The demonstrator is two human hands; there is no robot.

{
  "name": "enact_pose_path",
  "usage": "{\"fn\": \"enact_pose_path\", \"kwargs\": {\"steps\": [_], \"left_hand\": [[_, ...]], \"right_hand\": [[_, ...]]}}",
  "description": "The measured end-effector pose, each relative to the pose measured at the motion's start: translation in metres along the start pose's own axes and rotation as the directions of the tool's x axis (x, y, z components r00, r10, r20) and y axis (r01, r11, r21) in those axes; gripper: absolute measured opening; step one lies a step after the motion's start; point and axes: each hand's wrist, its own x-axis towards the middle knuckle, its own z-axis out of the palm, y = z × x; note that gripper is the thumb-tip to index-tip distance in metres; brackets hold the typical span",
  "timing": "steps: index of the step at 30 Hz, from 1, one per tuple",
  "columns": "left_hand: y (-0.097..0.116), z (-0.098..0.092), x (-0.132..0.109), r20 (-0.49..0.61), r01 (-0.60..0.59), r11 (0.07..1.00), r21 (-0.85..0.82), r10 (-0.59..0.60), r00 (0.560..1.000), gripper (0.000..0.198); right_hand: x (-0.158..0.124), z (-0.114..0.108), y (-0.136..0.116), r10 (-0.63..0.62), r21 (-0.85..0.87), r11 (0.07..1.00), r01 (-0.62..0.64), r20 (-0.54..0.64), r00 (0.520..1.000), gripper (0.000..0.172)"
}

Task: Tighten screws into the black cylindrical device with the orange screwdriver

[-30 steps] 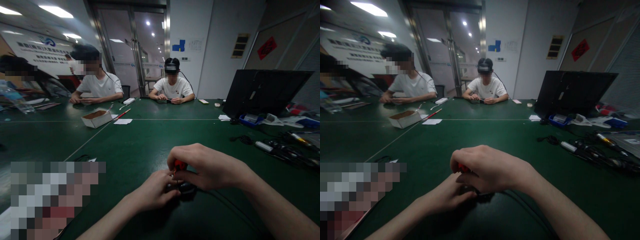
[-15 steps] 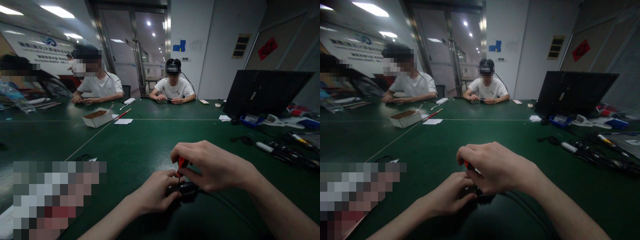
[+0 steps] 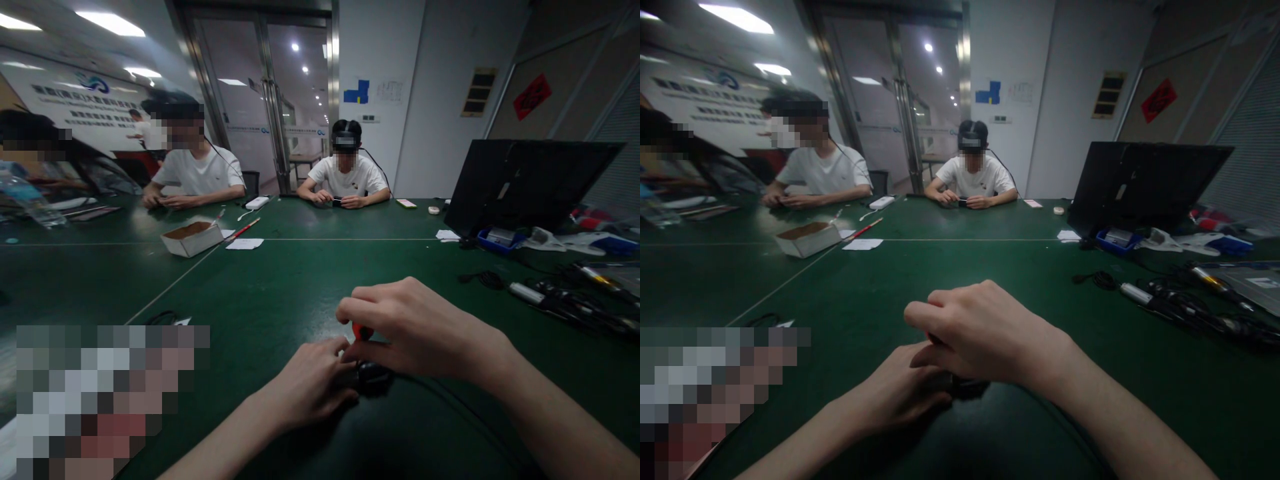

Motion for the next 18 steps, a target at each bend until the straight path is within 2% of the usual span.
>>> {"fn": "enact_pose_path", "kwargs": {"steps": [5, 8, 12, 15, 18], "left_hand": [[-0.0013, 0.0013, 0.0013, -0.024, 0.019, 1.000, -0.006, -0.019, 1.000, 0.027], [-0.0010, -0.0004, 0.0013, -0.003, 0.039, 0.999, -0.007, -0.039, 0.999, 0.028], [-0.0005, 0.0005, 0.0015, 0.003, 0.043, 0.999, 0.003, -0.043, 0.999, 0.024], [-0.0004, 0.0019, 0.0017, -0.013, 0.047, 0.999, 0.002, -0.047, 0.999, 0.025], [-0.0013, 0.0022, 0.0019, -0.024, 0.022, 1.000, -0.016, -0.023, 0.999, 0.021]], "right_hand": [[-0.0005, -0.0022, 0.0004, 0.016, 0.082, 0.996, -0.017, 0.013, 1.000, 0.023], [-0.0005, -0.0010, 0.0003, 0.016, 0.074, 0.997, -0.017, 0.017, 1.000, 0.019], [0.0002, 0.0016, 0.0008, 0.020, -0.018, 1.000, -0.020, -0.012, 1.000, 0.008], [0.0000, 0.0014, 0.0021, 0.019, -0.067, 0.998, -0.021, -0.034, 0.999, 0.012], [-0.0015, -0.0009, 0.0031, 0.027, 0.010, 1.000, -0.027, -0.018, 0.999, 0.015]]}}
